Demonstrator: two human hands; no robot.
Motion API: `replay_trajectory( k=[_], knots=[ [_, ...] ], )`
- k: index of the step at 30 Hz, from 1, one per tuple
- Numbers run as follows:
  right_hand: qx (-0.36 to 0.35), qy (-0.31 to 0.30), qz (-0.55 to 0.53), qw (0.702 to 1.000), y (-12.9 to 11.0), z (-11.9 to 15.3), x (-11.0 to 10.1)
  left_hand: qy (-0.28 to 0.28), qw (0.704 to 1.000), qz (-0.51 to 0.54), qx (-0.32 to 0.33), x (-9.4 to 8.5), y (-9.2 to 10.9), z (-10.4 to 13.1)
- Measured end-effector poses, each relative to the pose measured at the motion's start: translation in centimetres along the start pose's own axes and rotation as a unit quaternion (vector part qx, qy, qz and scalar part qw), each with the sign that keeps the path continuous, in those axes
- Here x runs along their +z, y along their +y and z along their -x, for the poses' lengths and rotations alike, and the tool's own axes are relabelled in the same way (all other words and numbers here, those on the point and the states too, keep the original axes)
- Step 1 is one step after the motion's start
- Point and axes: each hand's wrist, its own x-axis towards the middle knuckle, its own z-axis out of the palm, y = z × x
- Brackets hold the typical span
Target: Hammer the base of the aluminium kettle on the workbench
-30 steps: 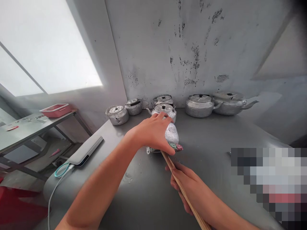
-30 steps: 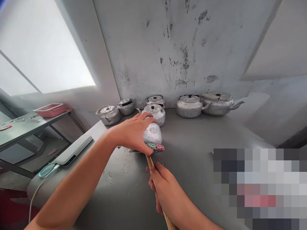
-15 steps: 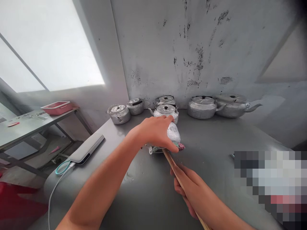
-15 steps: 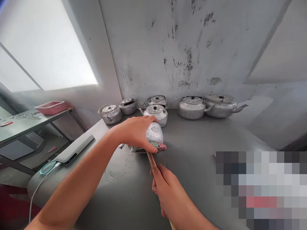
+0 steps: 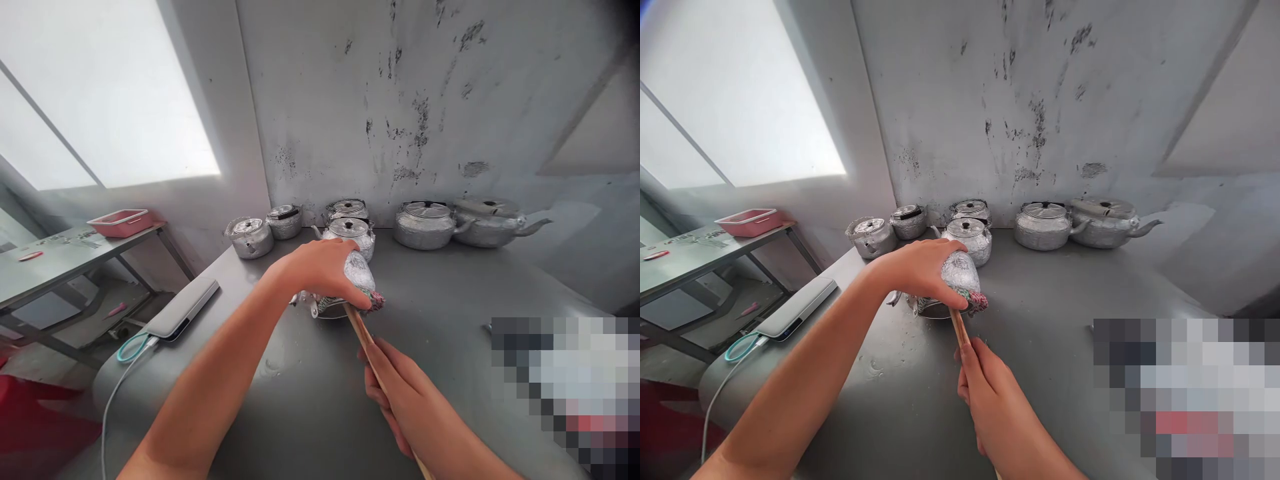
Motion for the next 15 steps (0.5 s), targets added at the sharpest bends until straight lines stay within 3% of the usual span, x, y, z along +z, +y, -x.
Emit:
replay_trajectory(
  k=[15],
  knots=[
    [0.003,-0.014,0.011,1.000,0.42,-0.07,-0.19,-0.002,1.000,-0.001,-0.007,0.26,0.41,0.26]
  ],
)
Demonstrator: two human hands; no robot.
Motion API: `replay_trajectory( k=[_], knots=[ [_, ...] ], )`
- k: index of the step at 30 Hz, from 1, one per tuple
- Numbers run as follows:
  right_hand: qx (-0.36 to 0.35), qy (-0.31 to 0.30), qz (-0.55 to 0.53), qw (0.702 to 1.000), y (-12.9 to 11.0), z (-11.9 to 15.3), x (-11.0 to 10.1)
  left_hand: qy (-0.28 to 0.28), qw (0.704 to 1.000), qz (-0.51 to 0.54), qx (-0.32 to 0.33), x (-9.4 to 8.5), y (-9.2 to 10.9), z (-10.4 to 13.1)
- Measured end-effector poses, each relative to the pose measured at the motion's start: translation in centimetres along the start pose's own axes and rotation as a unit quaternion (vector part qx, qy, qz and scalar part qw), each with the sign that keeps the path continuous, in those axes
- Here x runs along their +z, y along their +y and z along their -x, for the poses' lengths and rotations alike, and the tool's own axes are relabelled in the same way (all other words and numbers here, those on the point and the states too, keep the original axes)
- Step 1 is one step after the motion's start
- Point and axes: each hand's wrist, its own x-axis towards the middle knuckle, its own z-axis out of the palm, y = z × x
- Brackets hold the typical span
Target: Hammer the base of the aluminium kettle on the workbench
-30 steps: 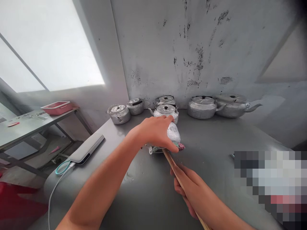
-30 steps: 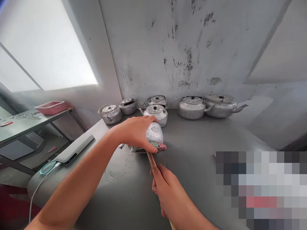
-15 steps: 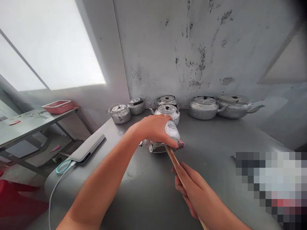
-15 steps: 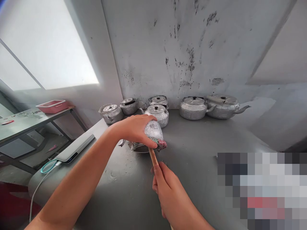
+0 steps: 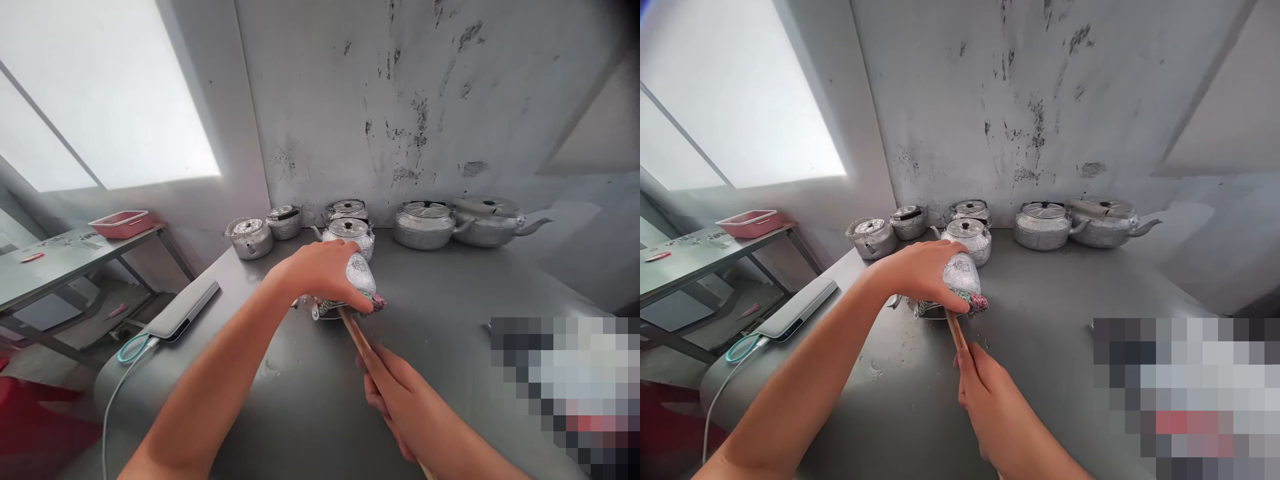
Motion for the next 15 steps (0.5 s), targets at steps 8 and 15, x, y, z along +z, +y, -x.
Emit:
replay_trajectory(
  k=[8,15],
  knots=[
    [-0.015,0.023,-0.046,0.999,-0.5,0.0,-0.1,0.012,1.000,-0.011,0.006,0.3,0.2,0.1],
    [-0.004,0.015,-0.046,0.999,-0.2,-0.1,0.1,0.006,1.000,-0.020,0.008,0.4,1.2,0.6]
  ],
)
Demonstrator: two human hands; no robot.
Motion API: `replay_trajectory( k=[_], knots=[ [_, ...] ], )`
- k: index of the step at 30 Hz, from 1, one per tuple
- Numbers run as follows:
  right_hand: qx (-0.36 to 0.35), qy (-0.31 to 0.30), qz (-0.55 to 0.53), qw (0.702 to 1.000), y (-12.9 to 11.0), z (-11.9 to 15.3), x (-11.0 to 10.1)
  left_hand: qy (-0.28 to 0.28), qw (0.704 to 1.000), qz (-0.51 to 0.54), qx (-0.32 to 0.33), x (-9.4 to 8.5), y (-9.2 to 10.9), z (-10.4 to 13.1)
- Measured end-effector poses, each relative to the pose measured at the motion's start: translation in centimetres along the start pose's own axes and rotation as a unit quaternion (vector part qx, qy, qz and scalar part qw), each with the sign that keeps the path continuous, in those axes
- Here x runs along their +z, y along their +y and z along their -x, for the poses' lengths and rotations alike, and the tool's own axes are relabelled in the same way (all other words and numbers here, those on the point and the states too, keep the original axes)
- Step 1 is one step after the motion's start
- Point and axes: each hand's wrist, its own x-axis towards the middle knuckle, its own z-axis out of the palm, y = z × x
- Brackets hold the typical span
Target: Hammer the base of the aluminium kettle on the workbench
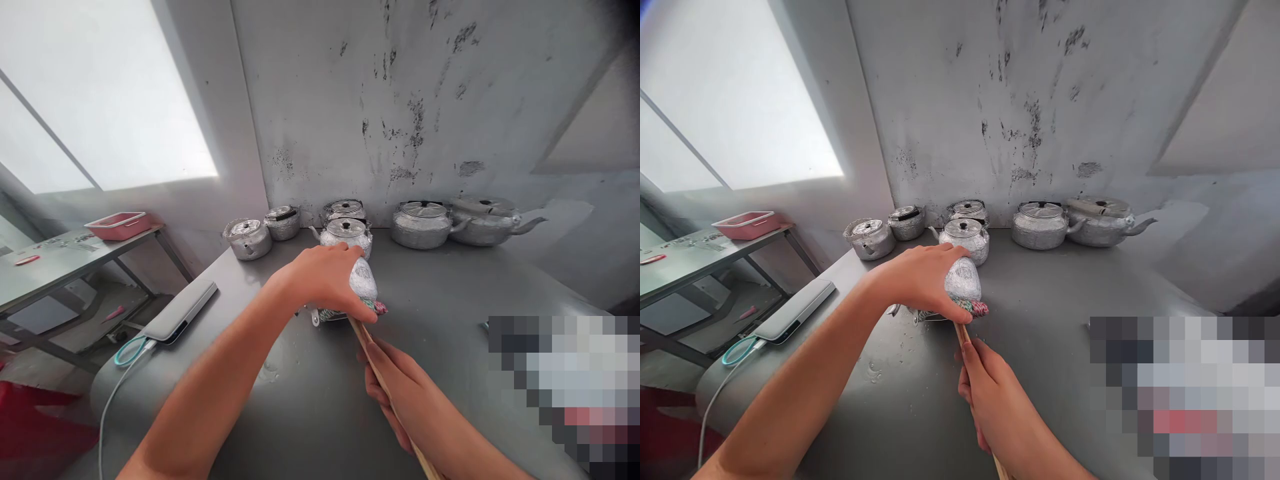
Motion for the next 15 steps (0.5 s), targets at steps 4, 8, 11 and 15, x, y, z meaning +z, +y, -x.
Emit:
replay_trajectory(
  k=[4,8,11,15],
  knots=[
    [-0.003,-0.006,0.017,1.000,-0.15,0.24,0.15,-0.002,1.000,-0.001,0.017,0.19,0.06,-0.07],
    [0.018,-0.017,0.028,0.999,-0.29,0.19,0.17,-0.001,1.000,-0.002,0.022,0.18,0.18,-0.10],
    [0.027,-0.026,0.043,0.998,-0.72,0.29,0.15,-0.004,1.000,-0.002,0.023,0.16,0.21,-0.06],
    [0.032,-0.025,0.056,0.998,-1.02,0.30,0.10,-0.001,1.000,0.000,0.029,0.26,0.08,-0.07]
  ],
)
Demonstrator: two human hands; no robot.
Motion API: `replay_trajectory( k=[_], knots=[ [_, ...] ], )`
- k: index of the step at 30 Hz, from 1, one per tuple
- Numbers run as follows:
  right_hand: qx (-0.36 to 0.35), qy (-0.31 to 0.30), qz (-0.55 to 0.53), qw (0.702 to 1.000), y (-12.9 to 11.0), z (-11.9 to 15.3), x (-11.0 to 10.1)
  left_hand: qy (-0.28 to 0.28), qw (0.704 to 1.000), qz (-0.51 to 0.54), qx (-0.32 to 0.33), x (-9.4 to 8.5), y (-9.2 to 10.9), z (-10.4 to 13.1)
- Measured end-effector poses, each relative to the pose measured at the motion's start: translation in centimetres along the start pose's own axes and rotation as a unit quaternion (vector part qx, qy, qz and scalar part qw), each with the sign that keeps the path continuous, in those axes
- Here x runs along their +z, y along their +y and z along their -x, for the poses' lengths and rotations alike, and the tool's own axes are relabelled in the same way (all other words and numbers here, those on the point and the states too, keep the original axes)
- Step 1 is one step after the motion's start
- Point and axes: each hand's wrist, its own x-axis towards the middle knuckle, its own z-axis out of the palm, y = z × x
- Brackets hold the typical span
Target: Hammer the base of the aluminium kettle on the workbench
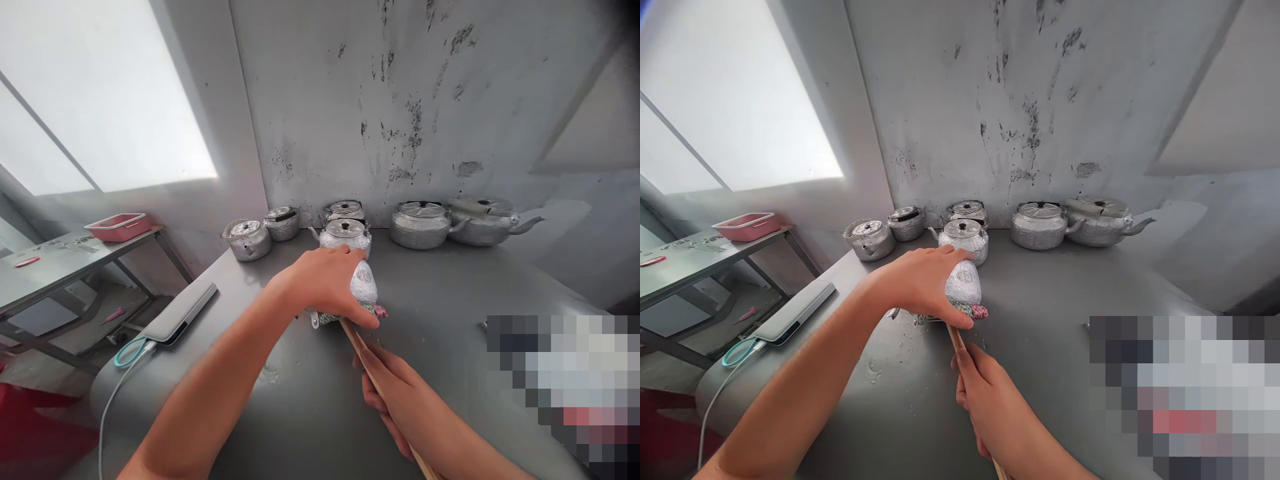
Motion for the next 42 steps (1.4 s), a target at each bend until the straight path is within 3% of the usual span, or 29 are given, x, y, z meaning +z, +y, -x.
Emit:
replay_trajectory(
  k=[42],
  knots=[
    [-0.024,0.004,-0.058,0.998,0.39,-0.12,-0.36,-0.005,1.000,-0.006,-0.009,0.00,-0.15,-0.10]
  ],
)
